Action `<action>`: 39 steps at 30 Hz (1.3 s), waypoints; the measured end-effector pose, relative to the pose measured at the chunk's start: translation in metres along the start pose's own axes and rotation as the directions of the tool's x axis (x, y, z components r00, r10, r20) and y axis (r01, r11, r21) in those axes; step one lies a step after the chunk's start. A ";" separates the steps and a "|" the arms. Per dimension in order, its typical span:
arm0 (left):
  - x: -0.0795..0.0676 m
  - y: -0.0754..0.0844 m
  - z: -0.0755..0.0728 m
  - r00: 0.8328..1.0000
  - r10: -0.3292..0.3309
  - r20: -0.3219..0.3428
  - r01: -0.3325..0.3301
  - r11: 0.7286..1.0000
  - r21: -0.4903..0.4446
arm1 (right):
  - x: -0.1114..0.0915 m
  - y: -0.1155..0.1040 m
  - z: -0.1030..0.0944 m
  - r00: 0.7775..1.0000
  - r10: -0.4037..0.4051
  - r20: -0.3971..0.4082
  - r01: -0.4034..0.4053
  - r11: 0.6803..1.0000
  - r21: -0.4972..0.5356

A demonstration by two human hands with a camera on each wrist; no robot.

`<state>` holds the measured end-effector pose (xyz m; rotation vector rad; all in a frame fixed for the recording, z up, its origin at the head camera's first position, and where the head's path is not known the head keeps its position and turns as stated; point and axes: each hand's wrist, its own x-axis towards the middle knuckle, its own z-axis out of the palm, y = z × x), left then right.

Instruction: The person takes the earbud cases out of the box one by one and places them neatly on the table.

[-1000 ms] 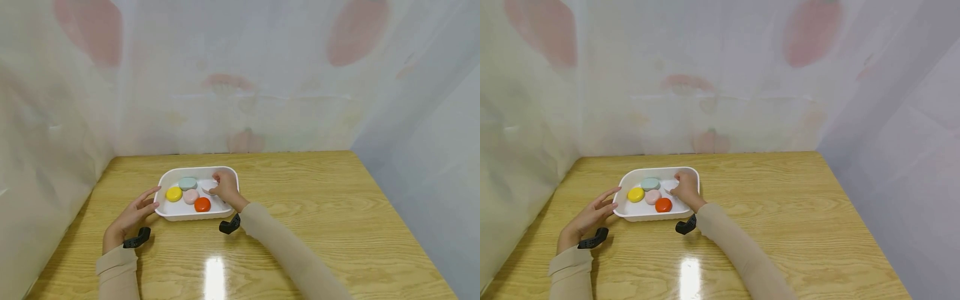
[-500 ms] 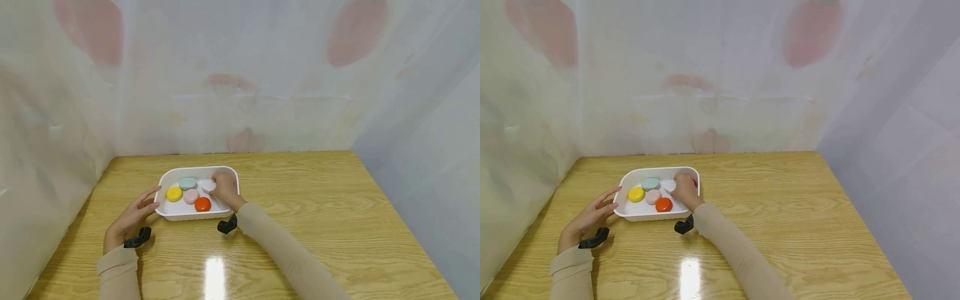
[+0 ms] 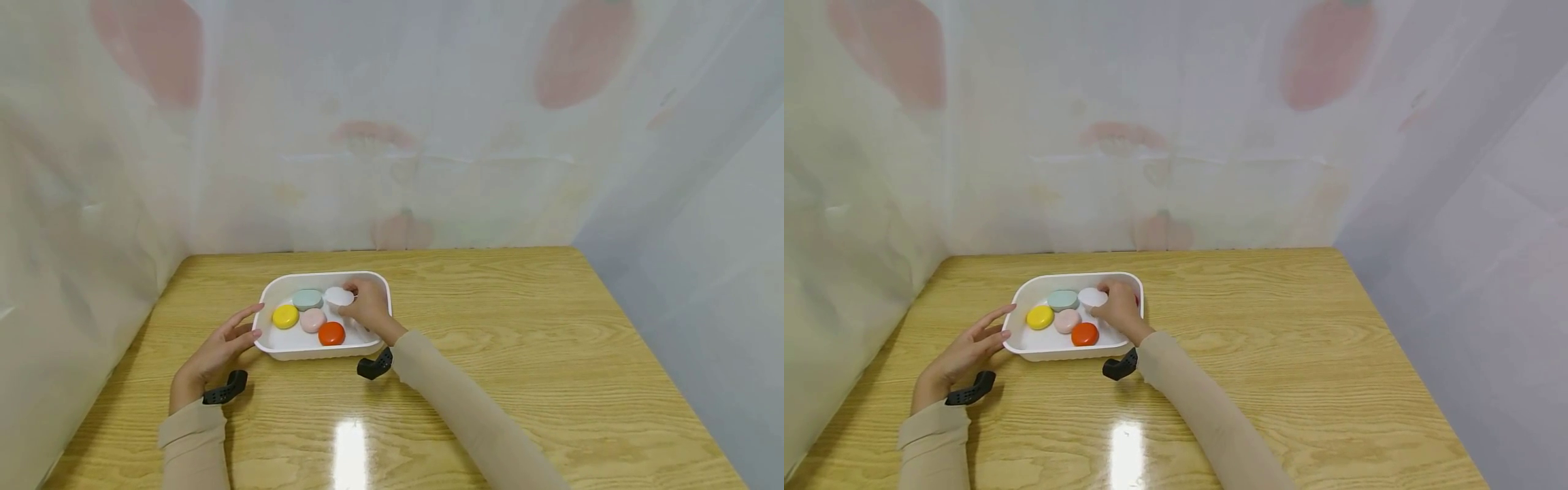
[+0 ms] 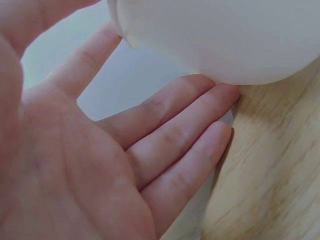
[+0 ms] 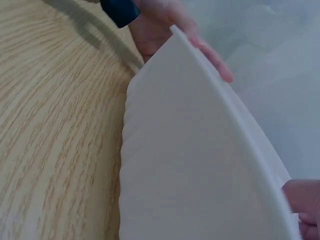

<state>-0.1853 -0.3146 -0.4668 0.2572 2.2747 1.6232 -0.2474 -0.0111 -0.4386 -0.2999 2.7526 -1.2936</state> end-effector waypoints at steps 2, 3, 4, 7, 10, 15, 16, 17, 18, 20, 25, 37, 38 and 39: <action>0.000 -0.001 0.000 1.000 0.004 0.003 -0.004 1.000 -0.010 | -0.001 0.001 -0.002 1.000 -0.029 0.010 0.028 0.996 0.088; 0.001 -0.001 0.000 1.000 0.005 0.003 -0.005 1.000 -0.013 | -0.002 0.002 -0.003 0.999 -0.052 0.015 0.050 0.990 0.131; 0.001 -0.001 0.001 1.000 0.006 0.005 -0.006 1.000 -0.014 | -0.002 0.002 -0.005 0.997 -0.075 0.022 0.071 0.983 0.167; 0.002 -0.001 0.002 1.000 0.012 0.008 -0.012 1.000 -0.014 | -0.006 0.005 -0.011 0.989 -0.145 0.032 0.133 0.961 0.242; 0.002 -0.001 0.002 1.000 0.012 0.007 -0.012 1.000 -0.013 | -0.010 0.007 -0.018 0.982 -0.186 0.031 0.169 0.942 0.290; 0.001 -0.001 0.001 1.000 -0.008 -0.003 0.008 1.000 -0.007 | -0.017 0.013 -0.032 0.980 -0.198 0.034 0.175 0.922 0.346; 0.001 -0.001 0.000 1.000 -0.013 -0.003 0.013 1.000 -0.003 | -0.018 0.015 -0.035 0.979 -0.202 0.035 0.177 0.919 0.353; 0.001 -0.001 0.000 1.000 -0.016 -0.005 0.016 1.000 0.002 | -0.019 0.017 -0.039 0.978 -0.207 0.037 0.180 0.915 0.360; 0.000 -0.001 0.000 1.000 -0.018 -0.007 0.018 1.000 0.009 | -0.020 0.020 -0.042 0.976 -0.216 0.037 0.189 0.912 0.363; 0.000 -0.001 -0.001 1.000 -0.019 -0.007 0.019 1.000 0.022 | -0.022 0.025 -0.048 0.973 -0.228 0.035 0.200 0.908 0.368; -0.001 0.000 0.000 1.000 -0.015 -0.006 0.016 0.999 0.035 | -0.027 0.040 -0.062 0.969 -0.247 0.011 0.226 0.903 0.366; -0.001 0.000 0.001 1.000 -0.028 -0.004 0.028 1.000 0.007 | -0.027 0.077 -0.088 0.973 -0.223 -0.054 0.226 0.887 0.403; -0.001 0.000 0.001 1.000 -0.029 -0.006 0.029 0.999 0.013 | -0.027 0.080 -0.089 0.973 -0.223 -0.056 0.227 0.886 0.405; 0.000 0.000 0.001 0.999 -0.034 -0.011 0.035 0.999 0.018 | -0.026 0.083 -0.090 0.973 -0.223 -0.059 0.227 0.883 0.410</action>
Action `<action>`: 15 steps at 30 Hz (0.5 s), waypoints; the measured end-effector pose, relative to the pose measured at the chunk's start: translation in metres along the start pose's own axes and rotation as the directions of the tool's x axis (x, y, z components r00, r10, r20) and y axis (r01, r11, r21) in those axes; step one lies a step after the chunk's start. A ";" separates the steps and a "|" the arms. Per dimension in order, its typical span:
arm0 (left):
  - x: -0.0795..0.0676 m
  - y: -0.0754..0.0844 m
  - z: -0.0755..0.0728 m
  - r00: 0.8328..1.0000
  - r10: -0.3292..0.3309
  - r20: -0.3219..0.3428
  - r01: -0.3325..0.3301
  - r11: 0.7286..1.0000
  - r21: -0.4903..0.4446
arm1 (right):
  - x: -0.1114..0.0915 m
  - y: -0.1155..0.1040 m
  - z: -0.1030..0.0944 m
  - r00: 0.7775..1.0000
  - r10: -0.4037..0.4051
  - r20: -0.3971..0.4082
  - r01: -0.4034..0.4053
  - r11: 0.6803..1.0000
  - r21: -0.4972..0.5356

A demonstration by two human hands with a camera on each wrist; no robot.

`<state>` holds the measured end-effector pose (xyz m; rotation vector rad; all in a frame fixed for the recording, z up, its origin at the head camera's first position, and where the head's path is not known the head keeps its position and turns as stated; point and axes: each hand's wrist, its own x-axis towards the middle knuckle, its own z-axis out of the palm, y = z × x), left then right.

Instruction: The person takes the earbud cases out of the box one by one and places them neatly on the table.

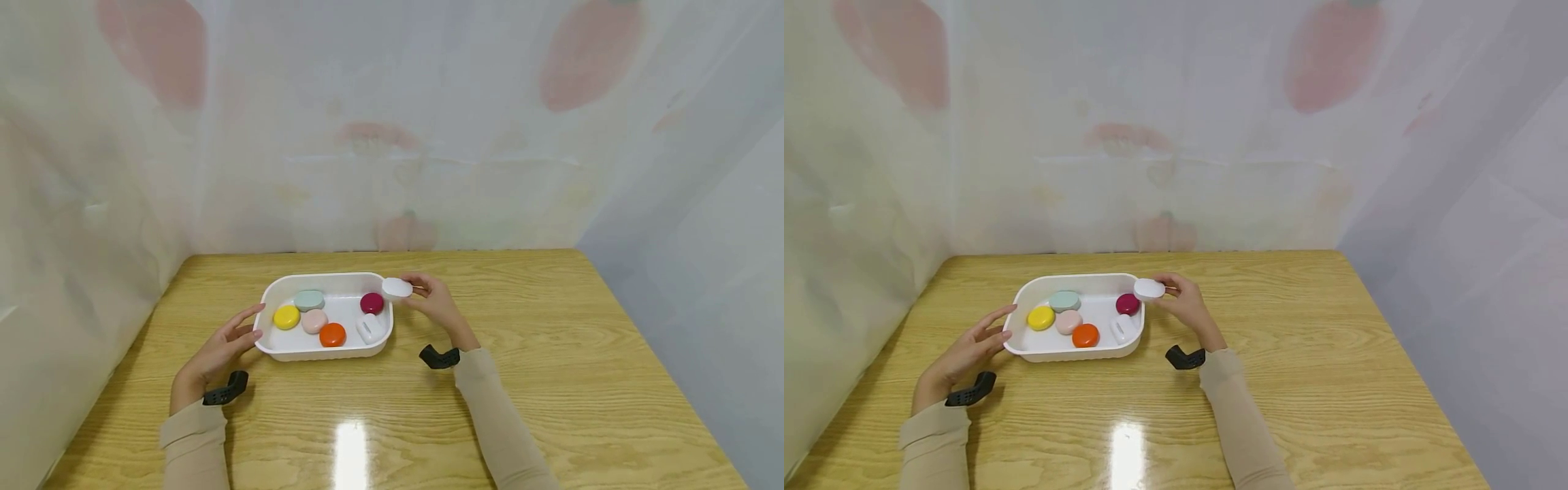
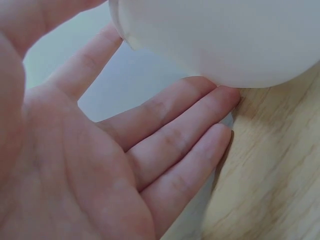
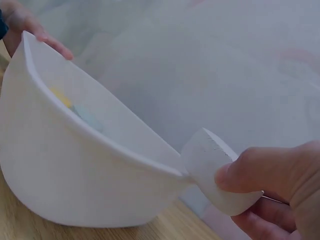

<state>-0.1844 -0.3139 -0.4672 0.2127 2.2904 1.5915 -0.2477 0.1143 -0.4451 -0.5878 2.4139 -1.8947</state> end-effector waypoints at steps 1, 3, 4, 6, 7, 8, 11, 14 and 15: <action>0.000 0.000 0.000 1.000 0.001 -0.001 -0.001 1.000 0.006 | 0.000 0.001 -0.002 1.000 0.001 -0.005 -0.001 1.000 -0.001; 0.001 0.000 -0.001 1.000 0.002 -0.001 -0.002 1.000 0.011 | -0.001 0.006 -0.006 1.000 0.009 -0.017 -0.009 1.000 0.008; 0.001 0.000 0.000 1.000 0.002 -0.003 -0.002 1.000 0.011 | -0.001 0.007 -0.007 1.000 0.013 -0.023 -0.012 1.000 0.008; 0.001 0.000 0.000 1.000 0.006 -0.005 -0.005 1.000 0.008 | -0.002 0.010 -0.011 0.999 0.028 -0.033 -0.027 0.999 0.022; 0.001 0.000 0.000 1.000 0.010 -0.003 -0.010 1.000 0.008 | -0.003 0.012 -0.012 0.999 0.032 -0.034 -0.031 0.999 0.019; 0.001 0.001 0.000 1.000 0.010 -0.004 -0.010 1.000 0.004 | -0.003 0.014 -0.014 0.999 0.035 -0.034 -0.034 0.999 0.022; 0.000 0.001 0.000 1.000 0.003 -0.009 -0.003 1.000 0.002 | -0.004 0.019 -0.017 0.999 0.041 -0.029 -0.041 0.999 0.011; -0.001 0.001 0.000 1.000 -0.001 -0.010 0.001 1.000 0.003 | -0.004 0.024 -0.020 0.998 0.053 -0.015 -0.053 0.999 -0.013; -0.001 0.001 0.000 1.000 -0.001 -0.009 0.001 1.000 0.008 | -0.004 0.026 -0.021 0.998 0.056 -0.008 -0.056 0.998 -0.021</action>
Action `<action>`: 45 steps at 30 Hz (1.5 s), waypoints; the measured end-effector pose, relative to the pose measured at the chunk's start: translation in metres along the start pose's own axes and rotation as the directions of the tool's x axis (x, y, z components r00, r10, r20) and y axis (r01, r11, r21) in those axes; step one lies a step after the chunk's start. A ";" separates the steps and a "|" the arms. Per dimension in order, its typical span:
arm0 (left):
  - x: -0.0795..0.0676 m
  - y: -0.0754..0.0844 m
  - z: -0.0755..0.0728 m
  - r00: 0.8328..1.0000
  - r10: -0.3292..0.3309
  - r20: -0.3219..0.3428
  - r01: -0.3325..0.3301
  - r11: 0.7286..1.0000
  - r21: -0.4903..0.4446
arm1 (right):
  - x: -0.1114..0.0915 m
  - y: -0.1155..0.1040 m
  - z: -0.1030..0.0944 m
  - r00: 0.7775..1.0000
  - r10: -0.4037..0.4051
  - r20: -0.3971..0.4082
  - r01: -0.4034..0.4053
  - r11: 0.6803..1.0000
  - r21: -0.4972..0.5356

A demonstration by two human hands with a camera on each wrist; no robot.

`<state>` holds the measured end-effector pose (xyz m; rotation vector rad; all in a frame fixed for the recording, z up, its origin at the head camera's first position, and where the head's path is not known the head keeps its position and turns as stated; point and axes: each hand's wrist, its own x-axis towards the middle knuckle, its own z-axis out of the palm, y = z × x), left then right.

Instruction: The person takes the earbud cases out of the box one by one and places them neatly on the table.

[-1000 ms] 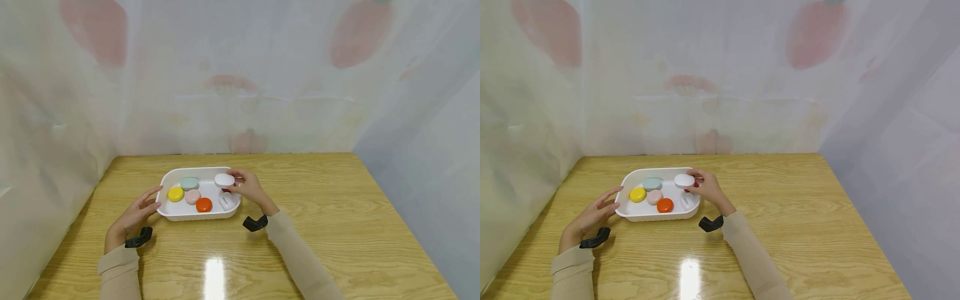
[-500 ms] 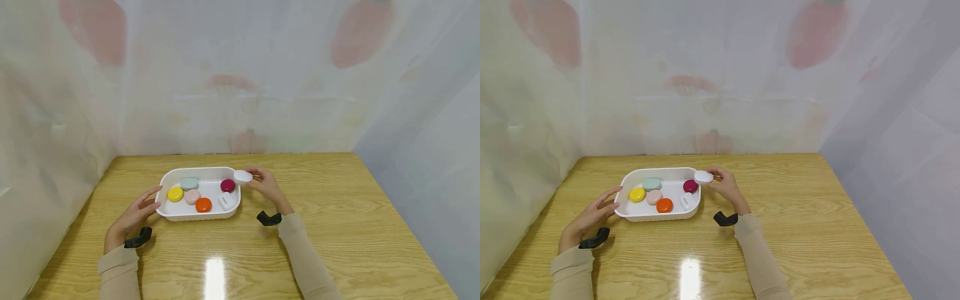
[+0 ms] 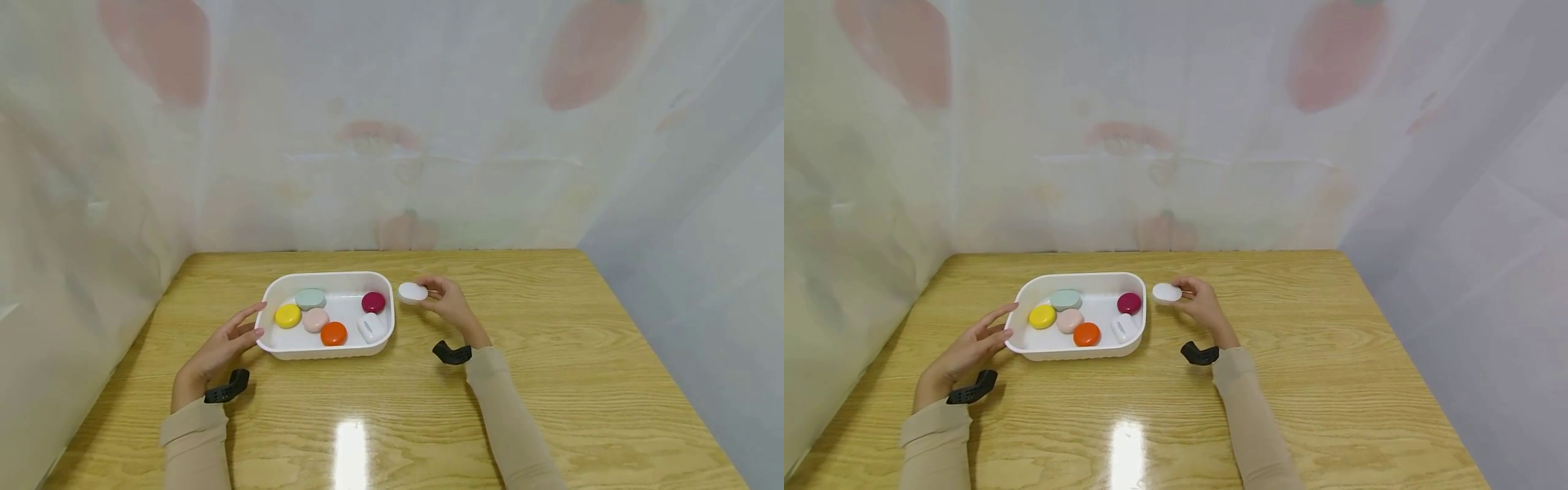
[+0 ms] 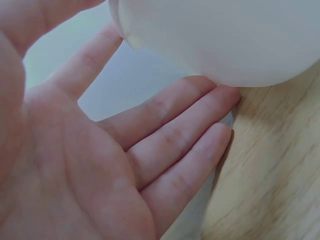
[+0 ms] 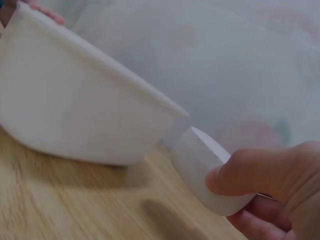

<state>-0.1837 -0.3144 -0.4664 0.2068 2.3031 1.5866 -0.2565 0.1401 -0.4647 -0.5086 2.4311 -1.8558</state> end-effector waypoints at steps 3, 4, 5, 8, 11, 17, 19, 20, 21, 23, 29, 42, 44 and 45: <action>0.000 -0.001 -0.001 1.000 -0.002 0.002 0.002 1.000 0.000 | 0.001 0.007 -0.003 1.000 0.015 0.016 -0.014 1.000 -0.014; -0.001 -0.001 -0.001 1.000 -0.004 0.004 0.004 1.000 -0.001 | 0.002 0.009 -0.004 1.000 0.022 0.020 -0.022 1.000 -0.016; -0.001 -0.002 -0.001 1.000 -0.005 0.004 0.005 1.000 -0.004 | 0.002 0.011 -0.005 0.999 0.027 0.026 -0.026 1.000 -0.013; -0.001 -0.002 -0.001 1.000 -0.005 0.006 0.005 1.000 -0.013 | 0.002 0.017 -0.007 0.998 0.041 0.042 -0.041 0.999 -0.021; -0.001 -0.002 -0.001 1.000 0.002 0.009 -0.002 1.000 -0.015 | 0.001 0.019 -0.009 0.996 0.057 0.069 -0.054 0.998 -0.038; 0.000 -0.002 -0.001 1.000 0.016 0.009 -0.016 1.000 0.011 | 0.001 0.022 -0.012 0.990 0.078 0.119 -0.073 0.996 -0.049; 0.000 -0.002 -0.001 1.000 0.012 0.007 -0.012 1.000 0.012 | 0.001 0.022 -0.012 0.989 0.072 0.128 -0.065 0.996 -0.059; -0.001 -0.001 0.000 1.000 0.008 0.006 -0.008 1.000 0.008 | 0.002 0.023 -0.012 0.989 0.069 0.132 -0.061 0.996 -0.066; -0.001 -0.001 0.000 1.000 0.002 0.005 -0.002 1.000 0.004 | 0.002 0.023 -0.012 0.989 0.066 0.134 -0.057 0.996 -0.070; -0.002 0.000 0.000 1.000 -0.009 0.003 0.009 1.000 -0.006 | 0.003 0.023 -0.012 0.989 0.062 0.137 -0.053 0.996 -0.073; -0.002 0.001 0.000 1.000 -0.017 -0.001 0.017 1.000 -0.001 | 0.004 0.022 -0.010 0.991 0.068 0.119 -0.061 0.996 -0.061; -0.001 0.002 0.000 1.000 -0.008 0.002 0.008 1.000 -0.002 | 0.006 -0.004 -0.003 0.997 0.083 -0.009 -0.083 0.990 -0.113; 0.000 0.001 0.000 1.000 -0.022 0.001 0.022 1.000 -0.004 | 0.006 -0.006 -0.001 0.996 0.087 -0.027 -0.089 0.990 -0.110; 0.000 0.001 0.000 1.000 -0.026 0.005 0.026 1.000 -0.005 | 0.006 -0.007 0.000 0.995 0.090 -0.032 -0.093 0.990 -0.102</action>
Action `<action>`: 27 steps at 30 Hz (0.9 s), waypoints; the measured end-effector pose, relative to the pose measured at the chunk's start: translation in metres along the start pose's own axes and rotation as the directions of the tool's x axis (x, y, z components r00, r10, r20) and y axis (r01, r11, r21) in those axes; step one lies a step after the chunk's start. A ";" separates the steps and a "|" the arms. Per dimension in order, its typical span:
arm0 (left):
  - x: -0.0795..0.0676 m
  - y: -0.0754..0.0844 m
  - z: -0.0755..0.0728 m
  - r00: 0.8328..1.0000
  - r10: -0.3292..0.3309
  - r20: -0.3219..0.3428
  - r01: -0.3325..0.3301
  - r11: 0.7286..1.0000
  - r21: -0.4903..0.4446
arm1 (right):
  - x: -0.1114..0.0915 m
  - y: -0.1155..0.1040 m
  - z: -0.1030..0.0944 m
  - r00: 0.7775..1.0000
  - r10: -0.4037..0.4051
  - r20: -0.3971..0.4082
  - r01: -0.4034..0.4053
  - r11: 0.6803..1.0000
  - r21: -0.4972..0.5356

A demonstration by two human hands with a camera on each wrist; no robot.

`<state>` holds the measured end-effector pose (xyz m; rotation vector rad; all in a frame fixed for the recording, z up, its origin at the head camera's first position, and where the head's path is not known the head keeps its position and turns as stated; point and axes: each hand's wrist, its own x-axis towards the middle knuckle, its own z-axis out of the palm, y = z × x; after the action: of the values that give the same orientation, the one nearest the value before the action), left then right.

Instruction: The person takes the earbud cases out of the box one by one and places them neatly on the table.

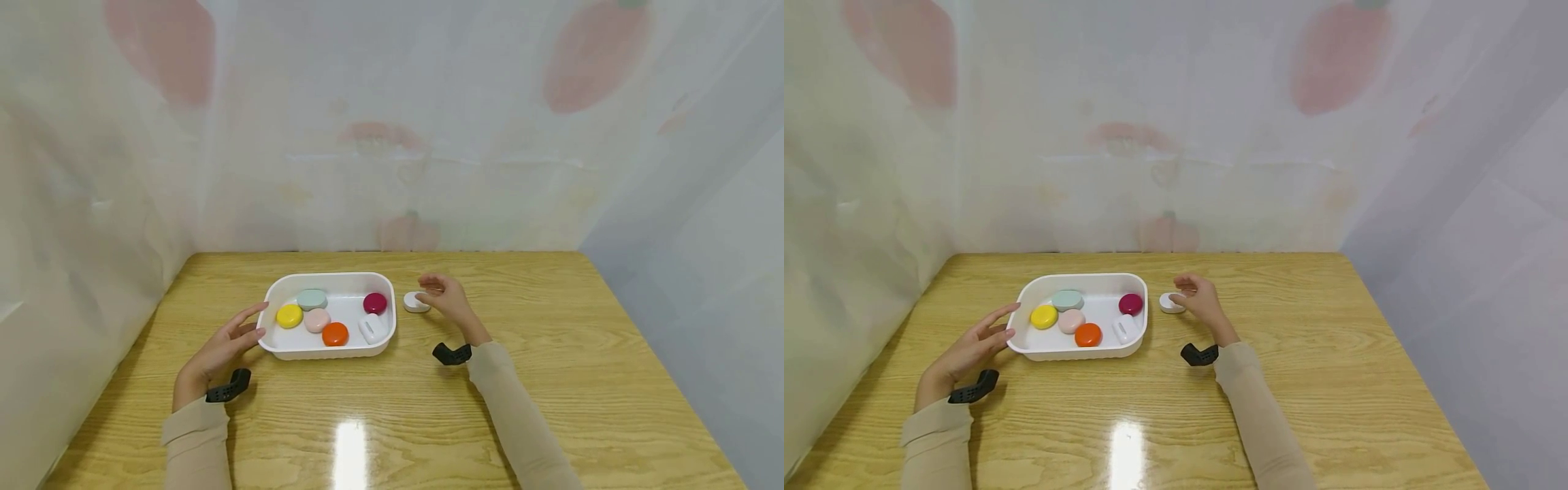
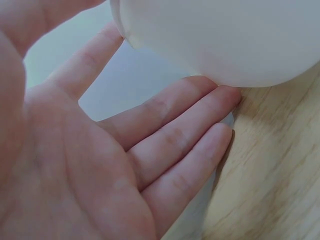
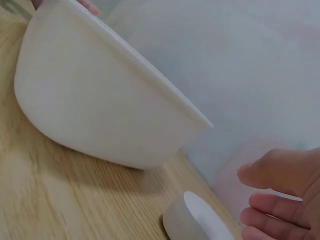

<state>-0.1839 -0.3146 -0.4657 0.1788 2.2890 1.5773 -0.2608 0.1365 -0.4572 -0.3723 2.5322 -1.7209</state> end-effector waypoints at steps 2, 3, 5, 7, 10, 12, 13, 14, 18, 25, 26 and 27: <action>0.001 -0.001 0.000 1.000 -0.009 -0.002 0.009 1.000 -0.004 | -0.001 -0.002 0.003 1.000 -0.008 -0.003 0.008 1.000 0.001; 0.001 -0.001 0.000 1.000 -0.014 -0.006 0.014 1.000 -0.005 | -0.002 -0.004 0.004 1.000 -0.018 0.001 0.018 1.000 -0.002; 0.002 -0.002 0.000 1.000 -0.011 -0.005 0.011 1.000 0.002 | -0.004 -0.008 0.008 0.999 -0.041 0.012 0.041 0.999 -0.001; 0.002 -0.002 0.000 1.000 -0.006 -0.005 0.006 1.000 0.008 | -0.006 -0.013 0.012 0.998 -0.058 0.022 0.058 0.998 0.001; 0.002 -0.001 0.001 1.000 -0.012 -0.007 0.012 1.000 0.002 | -0.009 -0.020 0.019 0.997 -0.070 0.031 0.069 0.997 0.037; 0.001 0.001 0.002 1.000 -0.014 -0.007 0.014 1.000 0.001 | -0.010 -0.025 0.023 0.996 -0.083 0.032 0.081 0.995 0.058; 0.001 0.001 0.002 1.000 -0.016 -0.011 0.016 1.000 -0.003 | -0.011 -0.028 0.025 0.996 -0.088 0.032 0.086 0.994 0.068; 0.001 0.002 0.002 1.000 -0.012 -0.011 0.012 1.000 -0.002 | -0.012 -0.031 0.027 0.995 -0.095 0.033 0.092 0.993 0.077; 0.000 0.003 0.001 1.000 0.013 -0.008 -0.013 1.000 0.002 | -0.013 -0.045 0.036 0.991 -0.117 0.059 0.110 0.989 0.103; 0.000 0.003 0.001 1.000 0.019 -0.009 -0.019 1.000 -0.001 | -0.016 -0.062 0.055 0.979 -0.139 0.152 0.119 0.984 0.133; 0.000 0.003 0.001 1.000 0.019 -0.011 -0.019 1.000 0.001 | -0.016 -0.063 0.059 0.976 -0.146 0.160 0.126 0.984 0.129; 0.000 0.003 0.002 1.000 0.019 -0.012 -0.019 1.000 0.004 | -0.016 -0.064 0.062 0.973 -0.157 0.170 0.136 0.983 0.127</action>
<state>-0.1836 -0.3122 -0.4638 0.1923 2.3069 1.5870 -0.2232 0.0619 -0.4232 -0.6895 2.3202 -1.7811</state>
